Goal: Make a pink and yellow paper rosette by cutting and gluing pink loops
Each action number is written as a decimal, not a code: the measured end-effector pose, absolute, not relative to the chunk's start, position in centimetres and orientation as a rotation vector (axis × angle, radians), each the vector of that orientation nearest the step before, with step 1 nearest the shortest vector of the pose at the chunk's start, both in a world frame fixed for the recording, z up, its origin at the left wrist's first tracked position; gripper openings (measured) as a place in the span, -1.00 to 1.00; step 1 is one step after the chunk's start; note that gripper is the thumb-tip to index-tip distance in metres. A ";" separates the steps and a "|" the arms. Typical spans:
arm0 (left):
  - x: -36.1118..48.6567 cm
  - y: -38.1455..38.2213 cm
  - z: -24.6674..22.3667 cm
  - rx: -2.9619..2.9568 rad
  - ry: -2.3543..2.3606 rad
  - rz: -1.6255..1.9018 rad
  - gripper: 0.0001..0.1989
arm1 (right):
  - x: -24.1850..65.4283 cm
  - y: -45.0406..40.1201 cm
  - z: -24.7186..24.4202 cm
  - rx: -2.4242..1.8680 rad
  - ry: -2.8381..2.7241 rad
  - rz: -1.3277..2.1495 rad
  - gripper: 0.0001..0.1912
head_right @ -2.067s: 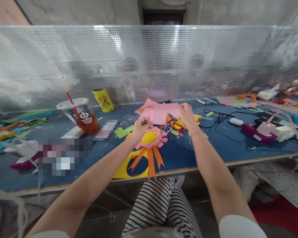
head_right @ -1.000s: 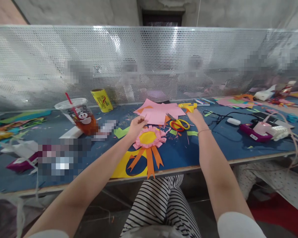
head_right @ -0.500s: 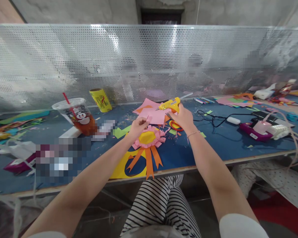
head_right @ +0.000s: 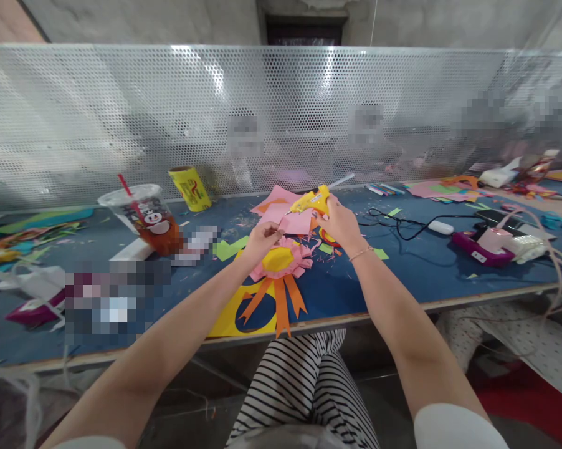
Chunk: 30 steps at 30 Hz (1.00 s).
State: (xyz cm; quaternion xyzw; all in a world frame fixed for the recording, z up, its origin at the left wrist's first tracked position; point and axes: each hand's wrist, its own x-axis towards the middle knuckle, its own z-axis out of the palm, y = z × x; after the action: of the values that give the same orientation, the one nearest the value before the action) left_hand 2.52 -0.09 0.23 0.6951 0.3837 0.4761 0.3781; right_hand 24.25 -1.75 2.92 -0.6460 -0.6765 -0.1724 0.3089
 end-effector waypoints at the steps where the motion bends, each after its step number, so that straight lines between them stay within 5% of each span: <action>1: 2.5 -0.1 0.2 1.778 0.978 1.225 -0.80 | 24.3 -1.7 2.9 -1.710 -1.794 -0.456 -0.49; 21: 2.0 0.2 0.4 1.755 1.034 1.397 -0.83 | 25.1 -2.1 3.7 -1.786 -1.762 -0.396 -0.47; 26: 1.9 0.3 0.6 1.668 1.022 1.424 -0.83 | 29.5 0.1 2.2 -1.949 -1.533 -0.166 -0.37; 30: 1.9 0.7 0.7 1.629 1.031 1.446 -0.82 | 34.1 1.2 -0.6 -1.994 -1.368 -0.060 -0.51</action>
State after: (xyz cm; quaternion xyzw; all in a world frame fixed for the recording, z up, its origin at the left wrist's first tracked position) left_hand 1.89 0.67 0.73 0.6312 0.3994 0.5602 0.3580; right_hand 34.12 1.24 -0.57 -0.7711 -0.5291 -0.0231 0.3534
